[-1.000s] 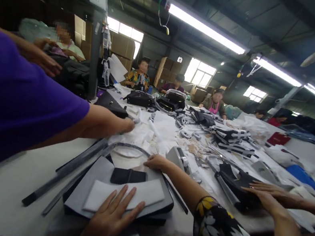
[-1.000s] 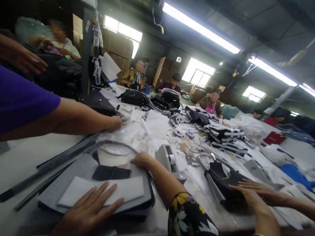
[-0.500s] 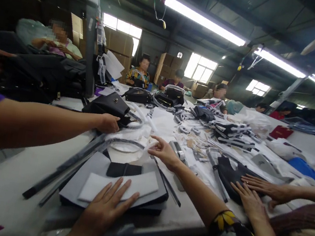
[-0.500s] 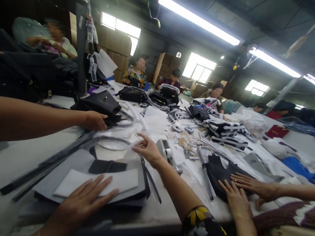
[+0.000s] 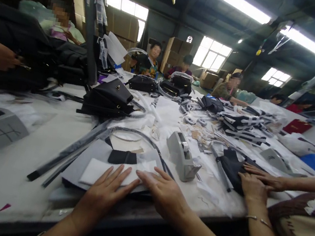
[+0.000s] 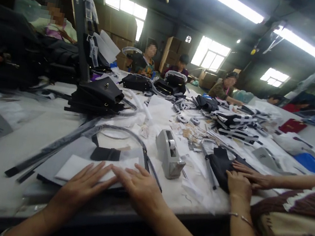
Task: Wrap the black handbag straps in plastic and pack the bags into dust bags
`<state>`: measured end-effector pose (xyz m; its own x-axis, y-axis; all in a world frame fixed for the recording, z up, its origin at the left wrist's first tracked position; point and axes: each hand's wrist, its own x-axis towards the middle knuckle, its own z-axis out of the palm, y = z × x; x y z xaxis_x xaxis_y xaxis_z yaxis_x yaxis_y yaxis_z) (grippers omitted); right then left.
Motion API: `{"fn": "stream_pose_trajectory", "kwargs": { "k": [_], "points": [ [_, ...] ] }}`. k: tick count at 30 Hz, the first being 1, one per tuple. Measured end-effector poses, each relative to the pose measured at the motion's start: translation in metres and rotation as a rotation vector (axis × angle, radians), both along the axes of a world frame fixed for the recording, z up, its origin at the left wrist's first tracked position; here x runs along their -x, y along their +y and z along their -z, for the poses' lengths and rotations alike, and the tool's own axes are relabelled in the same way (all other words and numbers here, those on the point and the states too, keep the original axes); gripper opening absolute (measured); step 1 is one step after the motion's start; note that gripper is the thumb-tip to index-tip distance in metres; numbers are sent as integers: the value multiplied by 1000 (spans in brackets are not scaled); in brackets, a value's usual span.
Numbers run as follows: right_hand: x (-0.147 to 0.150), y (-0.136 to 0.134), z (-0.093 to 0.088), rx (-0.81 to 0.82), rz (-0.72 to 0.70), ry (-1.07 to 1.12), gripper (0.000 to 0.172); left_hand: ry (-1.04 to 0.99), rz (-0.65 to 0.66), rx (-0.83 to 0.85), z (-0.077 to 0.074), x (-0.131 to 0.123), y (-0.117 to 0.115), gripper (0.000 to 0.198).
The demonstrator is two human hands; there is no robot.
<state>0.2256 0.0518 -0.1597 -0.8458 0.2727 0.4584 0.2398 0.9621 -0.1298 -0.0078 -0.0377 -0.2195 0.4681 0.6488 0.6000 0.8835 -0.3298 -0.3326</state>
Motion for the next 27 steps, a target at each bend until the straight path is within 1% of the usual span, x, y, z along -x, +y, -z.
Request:
{"fn": "stream_pose_trajectory", "kwargs": {
  "k": [3,5,7,10,13,15,16,18,20,21,22,24,26,27],
  "points": [
    [-8,-14,8,-58,20,-80,49,-48,44,41,-2,1,1,48],
    [-13,-19,15,-96,13,-91,39,-60,61,79,-1,3,1,47],
    [-18,-22,24,-112,-2,-92,28,-66,70,100,0,5,2,48],
    [-21,-21,33,-101,-11,-95,22,-92,76,110,2,7,1,52],
    [-20,-21,31,-52,-5,-87,22,-103,59,149,0,7,0,58],
    [-21,-27,27,-32,-5,-47,23,-115,50,179,-4,6,0,60],
    [-23,-33,26,-35,6,11,25,-126,44,195,-5,5,0,61],
    [-26,-48,27,-36,71,185,31,-156,31,232,-9,5,1,63],
    [-27,-64,35,30,150,330,39,-182,25,270,-12,5,2,66],
    [-25,-71,41,87,181,362,41,-196,28,288,-13,5,3,67],
    [-22,-75,46,145,205,364,41,-211,31,303,-14,5,3,68],
    [-12,-80,55,233,251,303,36,-235,33,336,-16,5,4,71],
    [2,-79,58,254,325,190,32,-248,27,366,-18,6,4,75],
    [9,-78,57,247,370,123,35,-249,22,379,-18,6,4,78]
  ]
}}
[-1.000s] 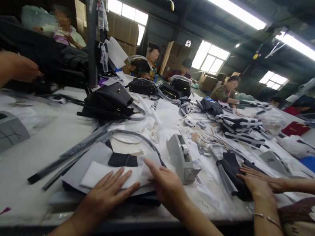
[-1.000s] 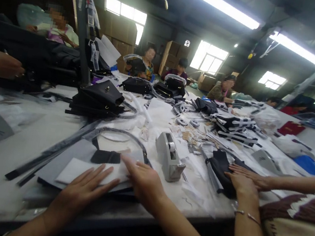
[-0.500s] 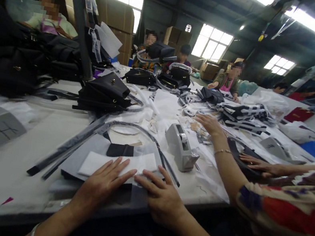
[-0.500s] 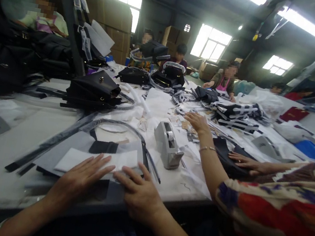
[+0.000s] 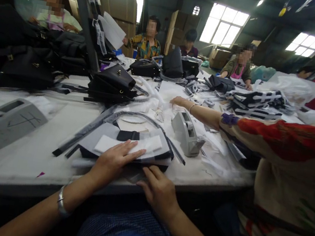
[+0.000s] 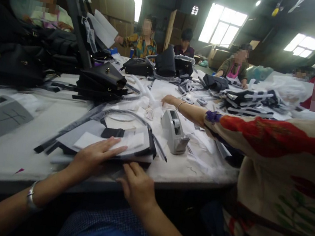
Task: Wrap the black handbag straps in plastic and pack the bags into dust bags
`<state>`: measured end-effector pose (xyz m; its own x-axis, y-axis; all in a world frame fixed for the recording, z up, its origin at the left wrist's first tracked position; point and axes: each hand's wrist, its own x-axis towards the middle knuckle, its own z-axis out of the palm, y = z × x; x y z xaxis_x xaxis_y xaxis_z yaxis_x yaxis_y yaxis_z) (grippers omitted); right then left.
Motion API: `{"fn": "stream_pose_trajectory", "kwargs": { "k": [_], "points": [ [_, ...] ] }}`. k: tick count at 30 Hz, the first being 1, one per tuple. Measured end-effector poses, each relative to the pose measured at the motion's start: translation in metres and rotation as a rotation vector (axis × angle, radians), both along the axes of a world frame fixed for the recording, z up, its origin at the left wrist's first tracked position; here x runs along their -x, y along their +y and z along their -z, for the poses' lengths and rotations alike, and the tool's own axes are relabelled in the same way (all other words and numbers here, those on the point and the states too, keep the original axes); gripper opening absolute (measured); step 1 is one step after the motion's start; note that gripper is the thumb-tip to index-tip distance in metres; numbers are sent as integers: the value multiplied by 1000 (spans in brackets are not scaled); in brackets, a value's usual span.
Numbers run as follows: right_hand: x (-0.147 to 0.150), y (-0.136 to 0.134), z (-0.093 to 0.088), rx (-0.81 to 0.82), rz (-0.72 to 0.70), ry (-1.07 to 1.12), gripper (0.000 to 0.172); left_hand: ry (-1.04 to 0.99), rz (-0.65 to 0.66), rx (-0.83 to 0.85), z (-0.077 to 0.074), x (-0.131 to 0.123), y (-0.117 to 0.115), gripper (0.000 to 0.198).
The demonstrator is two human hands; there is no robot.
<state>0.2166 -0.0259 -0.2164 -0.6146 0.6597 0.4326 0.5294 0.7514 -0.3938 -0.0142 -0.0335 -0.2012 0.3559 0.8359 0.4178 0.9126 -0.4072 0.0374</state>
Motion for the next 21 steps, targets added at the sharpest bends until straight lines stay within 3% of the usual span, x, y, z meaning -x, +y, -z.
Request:
{"fn": "stream_pose_trajectory", "kwargs": {
  "k": [6,11,15,19,21],
  "points": [
    [24,0,-8,-46,188,-239,33,12,-4,34,-6,0,-1,84],
    [15,0,6,-109,146,-169,19,12,-6,49,-11,1,0,90],
    [3,-5,15,-10,50,-56,12,-1,-16,52,-13,3,5,84],
    [4,-9,13,94,148,-39,36,-5,-15,52,-13,4,7,81],
    [9,-9,10,97,185,-106,37,-5,-15,48,-14,4,6,79]
  ]
}}
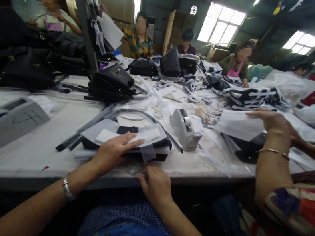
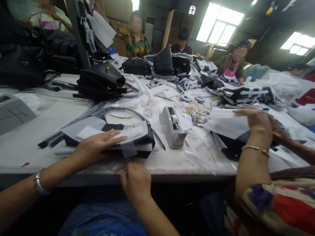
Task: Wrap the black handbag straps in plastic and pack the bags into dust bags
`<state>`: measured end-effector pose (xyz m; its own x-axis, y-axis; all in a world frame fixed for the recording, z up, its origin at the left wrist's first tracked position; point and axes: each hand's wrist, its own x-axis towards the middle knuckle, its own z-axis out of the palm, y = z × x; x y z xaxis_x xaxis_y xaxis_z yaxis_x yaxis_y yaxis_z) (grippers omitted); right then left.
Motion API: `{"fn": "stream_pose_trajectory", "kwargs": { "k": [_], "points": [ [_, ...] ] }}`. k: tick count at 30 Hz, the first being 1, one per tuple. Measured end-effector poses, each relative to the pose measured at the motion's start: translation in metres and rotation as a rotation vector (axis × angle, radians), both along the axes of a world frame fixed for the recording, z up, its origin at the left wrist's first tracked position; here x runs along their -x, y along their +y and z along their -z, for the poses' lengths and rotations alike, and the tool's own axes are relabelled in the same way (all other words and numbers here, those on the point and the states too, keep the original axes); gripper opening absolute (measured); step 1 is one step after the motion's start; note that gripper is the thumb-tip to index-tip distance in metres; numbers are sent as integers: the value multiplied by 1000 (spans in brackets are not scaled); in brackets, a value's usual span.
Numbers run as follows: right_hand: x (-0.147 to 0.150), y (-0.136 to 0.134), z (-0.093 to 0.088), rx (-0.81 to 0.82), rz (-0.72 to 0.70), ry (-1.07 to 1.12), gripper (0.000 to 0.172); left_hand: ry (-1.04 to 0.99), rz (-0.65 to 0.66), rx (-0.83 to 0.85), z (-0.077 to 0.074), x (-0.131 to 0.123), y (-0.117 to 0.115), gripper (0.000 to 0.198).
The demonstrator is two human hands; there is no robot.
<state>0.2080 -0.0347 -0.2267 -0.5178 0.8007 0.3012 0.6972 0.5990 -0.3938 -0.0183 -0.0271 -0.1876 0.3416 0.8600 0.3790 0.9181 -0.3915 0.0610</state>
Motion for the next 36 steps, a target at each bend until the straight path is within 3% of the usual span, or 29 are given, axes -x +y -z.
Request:
{"fn": "stream_pose_trajectory", "kwargs": {
  "k": [4,8,11,13,16,20,22,25,28,31,36],
  "points": [
    [0,0,0,29,-48,30,9,3,5,-13,1,-1,-3,82],
    [-22,-1,13,-42,-266,237,19,4,11,-42,8,-2,-6,83],
    [-46,-7,21,-123,-407,184,22,0,20,-74,14,-3,-7,78],
    [-61,-13,15,-134,-470,94,20,11,25,-109,18,-4,-7,74],
    [-70,-17,-13,-142,-540,100,21,63,29,-182,22,-6,-8,67],
    [-35,18,-66,-285,-444,260,30,129,30,-261,25,-8,-9,59],
    [-2,52,-80,-282,-420,172,36,137,38,-316,27,-9,-9,54],
    [41,101,-81,-185,-412,-122,44,139,37,-388,30,-10,-6,49],
    [57,128,-72,-63,-395,-339,52,147,12,-411,33,-10,-4,50],
    [52,130,-69,-16,-369,-443,54,176,15,-413,35,-11,-3,54],
    [47,118,-82,-22,-225,-511,54,184,-44,-360,39,-14,-7,56]
  ]
}}
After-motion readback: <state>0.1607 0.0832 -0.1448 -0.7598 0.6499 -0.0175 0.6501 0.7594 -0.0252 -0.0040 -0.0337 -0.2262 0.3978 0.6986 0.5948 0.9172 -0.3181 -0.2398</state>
